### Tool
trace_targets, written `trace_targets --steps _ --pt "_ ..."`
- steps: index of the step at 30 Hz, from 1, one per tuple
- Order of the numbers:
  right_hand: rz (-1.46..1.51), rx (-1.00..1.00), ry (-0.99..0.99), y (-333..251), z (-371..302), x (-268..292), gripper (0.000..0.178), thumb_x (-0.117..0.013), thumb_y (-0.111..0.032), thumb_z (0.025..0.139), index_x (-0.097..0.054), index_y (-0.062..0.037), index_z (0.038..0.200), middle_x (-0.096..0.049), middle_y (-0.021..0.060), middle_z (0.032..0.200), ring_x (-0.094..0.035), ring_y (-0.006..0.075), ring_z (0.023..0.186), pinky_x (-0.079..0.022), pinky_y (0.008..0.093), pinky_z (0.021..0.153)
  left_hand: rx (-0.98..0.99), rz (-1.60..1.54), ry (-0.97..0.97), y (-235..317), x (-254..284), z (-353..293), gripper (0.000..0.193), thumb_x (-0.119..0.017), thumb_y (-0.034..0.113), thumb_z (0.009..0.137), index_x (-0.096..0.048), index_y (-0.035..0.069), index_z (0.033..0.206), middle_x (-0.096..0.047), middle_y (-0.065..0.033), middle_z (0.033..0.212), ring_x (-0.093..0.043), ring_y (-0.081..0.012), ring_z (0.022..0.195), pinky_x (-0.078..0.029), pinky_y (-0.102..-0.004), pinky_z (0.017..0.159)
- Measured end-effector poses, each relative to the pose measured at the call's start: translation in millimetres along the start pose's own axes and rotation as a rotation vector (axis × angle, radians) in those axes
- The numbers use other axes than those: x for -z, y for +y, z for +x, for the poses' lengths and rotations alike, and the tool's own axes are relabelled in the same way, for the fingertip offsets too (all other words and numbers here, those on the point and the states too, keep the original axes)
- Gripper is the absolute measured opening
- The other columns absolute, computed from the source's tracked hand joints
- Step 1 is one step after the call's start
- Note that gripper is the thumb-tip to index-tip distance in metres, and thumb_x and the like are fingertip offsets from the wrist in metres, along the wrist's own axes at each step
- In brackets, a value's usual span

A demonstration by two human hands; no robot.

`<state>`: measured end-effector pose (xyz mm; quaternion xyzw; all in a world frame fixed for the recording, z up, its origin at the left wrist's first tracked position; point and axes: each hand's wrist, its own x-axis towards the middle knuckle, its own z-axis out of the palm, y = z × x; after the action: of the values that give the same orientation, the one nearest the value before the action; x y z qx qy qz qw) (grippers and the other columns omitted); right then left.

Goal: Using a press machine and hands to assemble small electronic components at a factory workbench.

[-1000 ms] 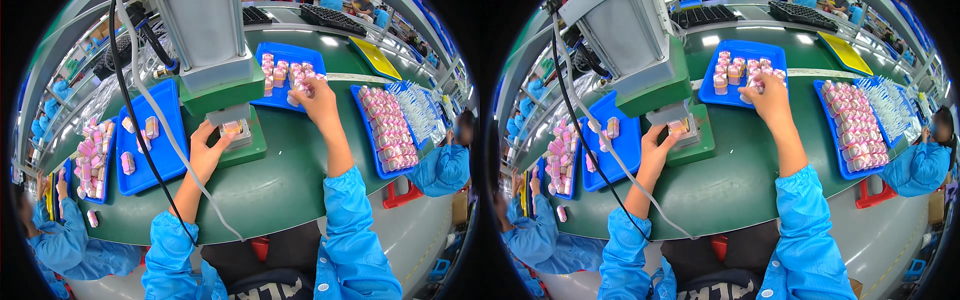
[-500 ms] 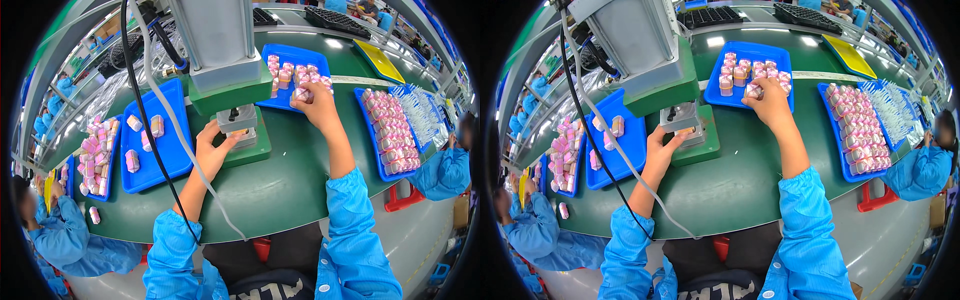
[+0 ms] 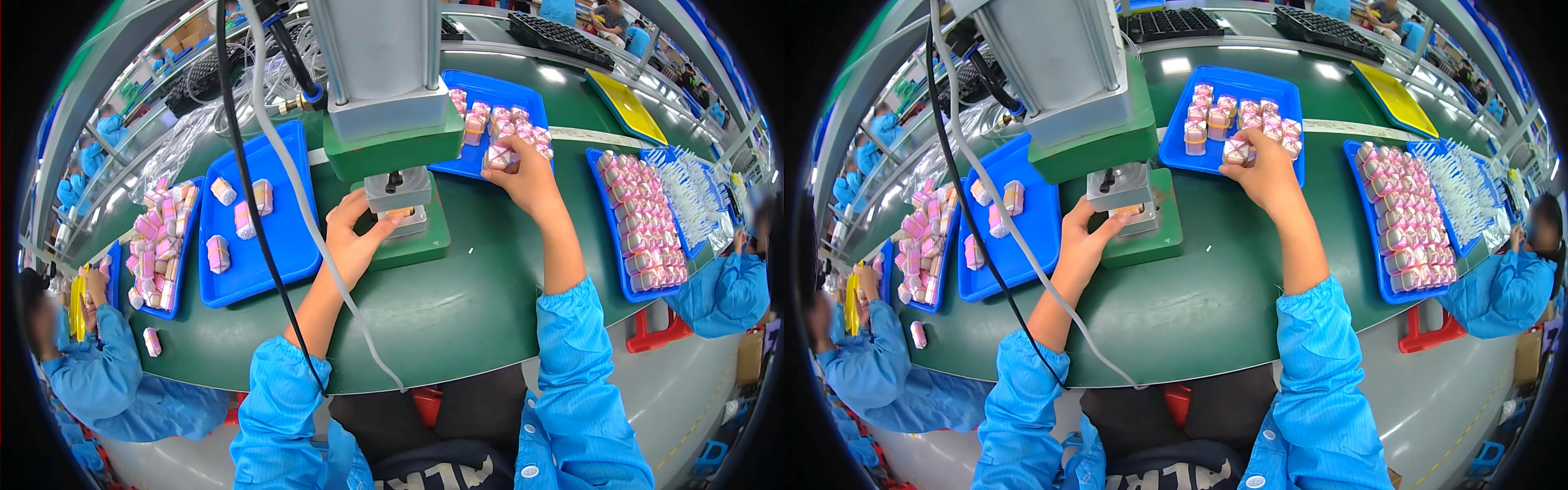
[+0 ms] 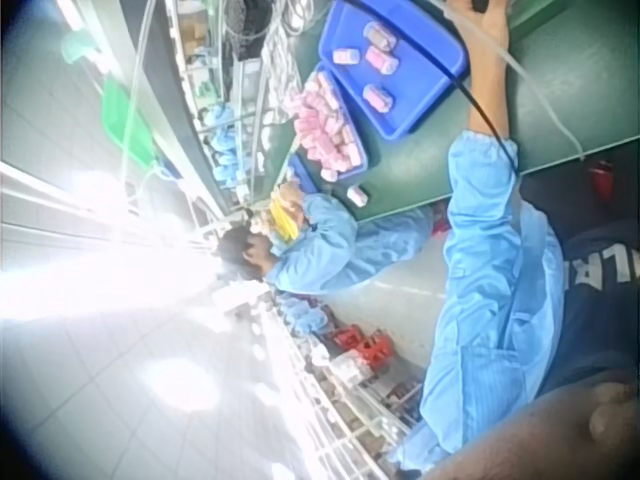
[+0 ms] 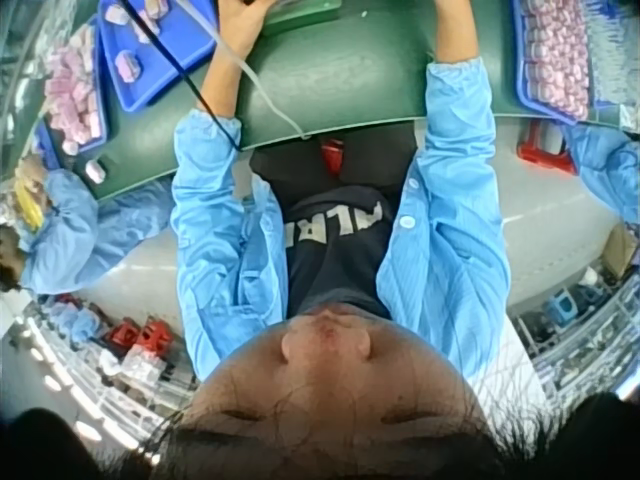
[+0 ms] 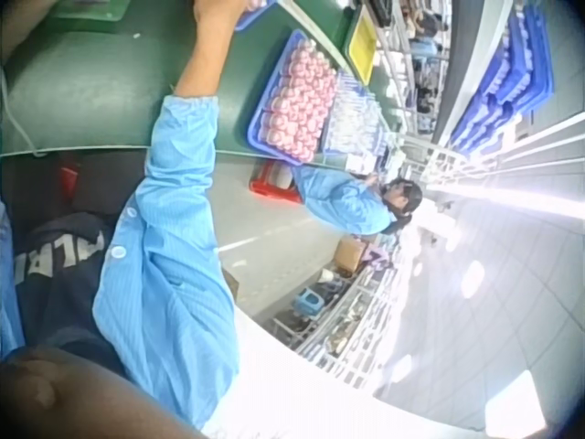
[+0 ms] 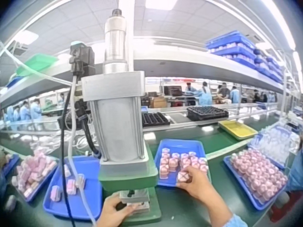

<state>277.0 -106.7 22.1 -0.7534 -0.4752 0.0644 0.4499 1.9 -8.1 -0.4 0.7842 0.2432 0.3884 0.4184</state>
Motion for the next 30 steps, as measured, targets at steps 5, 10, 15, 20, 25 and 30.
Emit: trace_targets --steps 5,10,15,20,25,30 --pt "0.002 -0.01 -0.012 1 1 0 0.048 -0.083 -0.006 0.074 -0.062 -0.0042 0.117 -0.063 0.0034 0.078 -0.056 0.0097 0.068 -0.049 0.0279 0.065 0.011 -0.069 0.033 -5 -2 0 0.032 -0.073 0.022 0.08 -0.072 0.006 0.107 -0.068 -0.0111 0.115 -0.058 -0.0274 0.109 -0.041 -0.0396 0.1" --pt "0.031 0.016 0.034 2 3 -2 0.049 -0.083 -0.005 0.074 -0.062 -0.0032 0.118 -0.063 0.0027 0.077 -0.056 0.0083 0.066 -0.048 0.0262 0.063 0.019 -0.052 0.02 -2 -2 0 0.035 -0.073 0.022 0.08 -0.072 0.005 0.111 -0.068 -0.0127 0.118 -0.058 -0.0282 0.112 -0.041 -0.0401 0.101" --pt "0.031 -0.021 0.047 -7 2 1 0.052 -0.083 -0.006 0.073 -0.062 -0.0025 0.121 -0.063 0.0027 0.074 -0.058 0.0083 0.066 -0.049 0.0254 0.064 0.049 -0.092 0.034 -5 -2 0 0.039 -0.075 0.023 0.08 -0.071 0.005 0.114 -0.068 -0.0139 0.12 -0.058 -0.0286 0.113 -0.041 -0.0406 0.103" --pt "0.076 -0.028 0.052 -12 1 2 0.048 -0.084 -0.008 0.073 -0.064 -0.0028 0.116 -0.065 0.0051 0.076 -0.059 0.0107 0.068 -0.05 0.0286 0.063 0.056 -0.058 0.033 -1 -2 0 0.039 -0.075 0.024 0.08 -0.071 0.005 0.114 -0.068 -0.0139 0.119 -0.059 -0.0286 0.112 -0.042 -0.0404 0.102" --pt "0.047 0.041 0.097 -13 1 1 0.049 -0.086 -0.012 0.072 -0.066 -0.003 0.116 -0.063 0.0036 0.075 -0.056 0.0103 0.067 -0.049 0.0278 0.063 0.021 -0.043 0.028 -9 -1 -1 0.039 -0.076 0.024 0.079 -0.071 0.005 0.113 -0.068 -0.014 0.118 -0.06 -0.0294 0.112 -0.042 -0.041 0.102" --pt "0.024 0.048 0.091 -11 1 2 0.05 -0.086 -0.014 0.071 -0.066 -0.0031 0.116 -0.062 0.0038 0.075 -0.056 0.011 0.068 -0.049 0.0283 0.065 0.093 -0.061 0.033 -4 -2 0 0.038 -0.075 0.024 0.08 -0.071 0.005 0.113 -0.068 -0.0145 0.119 -0.06 -0.0298 0.113 -0.042 -0.0417 0.102"
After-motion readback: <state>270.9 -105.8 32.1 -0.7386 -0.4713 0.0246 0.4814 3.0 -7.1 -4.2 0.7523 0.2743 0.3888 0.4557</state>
